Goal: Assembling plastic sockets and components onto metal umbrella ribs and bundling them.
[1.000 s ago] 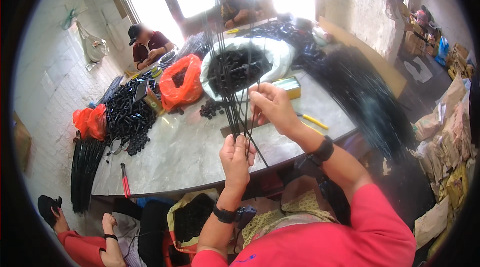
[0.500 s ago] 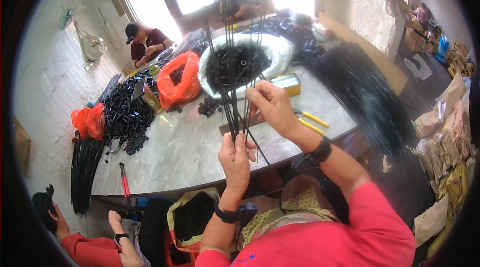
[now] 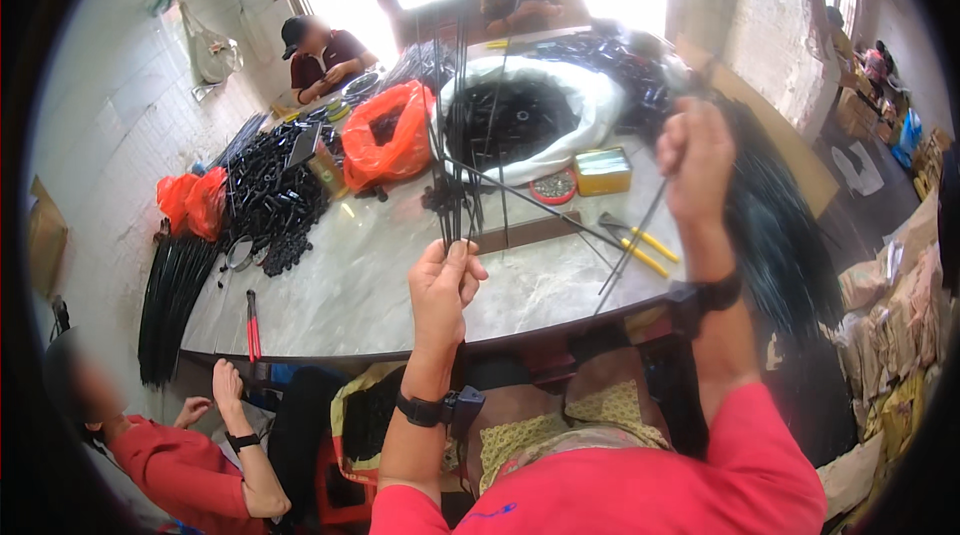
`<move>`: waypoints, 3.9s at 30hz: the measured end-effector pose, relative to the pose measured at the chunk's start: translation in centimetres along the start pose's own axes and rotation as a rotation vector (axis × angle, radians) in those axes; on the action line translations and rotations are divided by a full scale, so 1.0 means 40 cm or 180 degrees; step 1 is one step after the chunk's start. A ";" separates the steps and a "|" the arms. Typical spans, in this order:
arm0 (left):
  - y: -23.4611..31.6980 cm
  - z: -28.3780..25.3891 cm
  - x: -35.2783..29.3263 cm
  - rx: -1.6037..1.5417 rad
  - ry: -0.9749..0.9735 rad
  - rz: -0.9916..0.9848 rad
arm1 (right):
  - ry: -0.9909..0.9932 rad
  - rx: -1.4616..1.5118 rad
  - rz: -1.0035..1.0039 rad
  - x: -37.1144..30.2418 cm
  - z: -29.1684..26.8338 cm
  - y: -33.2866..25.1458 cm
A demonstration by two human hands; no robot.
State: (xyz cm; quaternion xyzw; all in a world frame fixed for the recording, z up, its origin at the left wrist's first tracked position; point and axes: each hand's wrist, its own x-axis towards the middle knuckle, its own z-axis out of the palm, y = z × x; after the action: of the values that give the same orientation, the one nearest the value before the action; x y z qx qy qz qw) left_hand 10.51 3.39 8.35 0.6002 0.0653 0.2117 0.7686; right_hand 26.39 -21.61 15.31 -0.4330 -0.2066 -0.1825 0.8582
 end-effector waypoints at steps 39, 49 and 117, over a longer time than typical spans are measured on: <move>-0.048 0.125 -0.068 -0.0232 -0.0251 0.0014 | -0.0829 -0.1592 -0.0566 -0.141 0.127 0.163; -0.028 0.023 -0.034 -0.0097 0.0050 0.0102 | 0.0230 -0.0520 -0.0459 -0.006 -0.017 0.016; 0.040 0.291 0.131 0.0340 -0.1203 -0.0699 | 0.0032 -0.0888 0.0503 0.032 -0.217 -0.243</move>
State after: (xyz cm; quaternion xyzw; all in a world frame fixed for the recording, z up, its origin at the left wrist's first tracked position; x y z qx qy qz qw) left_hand 18.97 -4.61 13.84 0.6584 -0.0038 0.0068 0.7526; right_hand 24.41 -34.31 17.77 -0.5620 -0.1402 -0.1435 0.8024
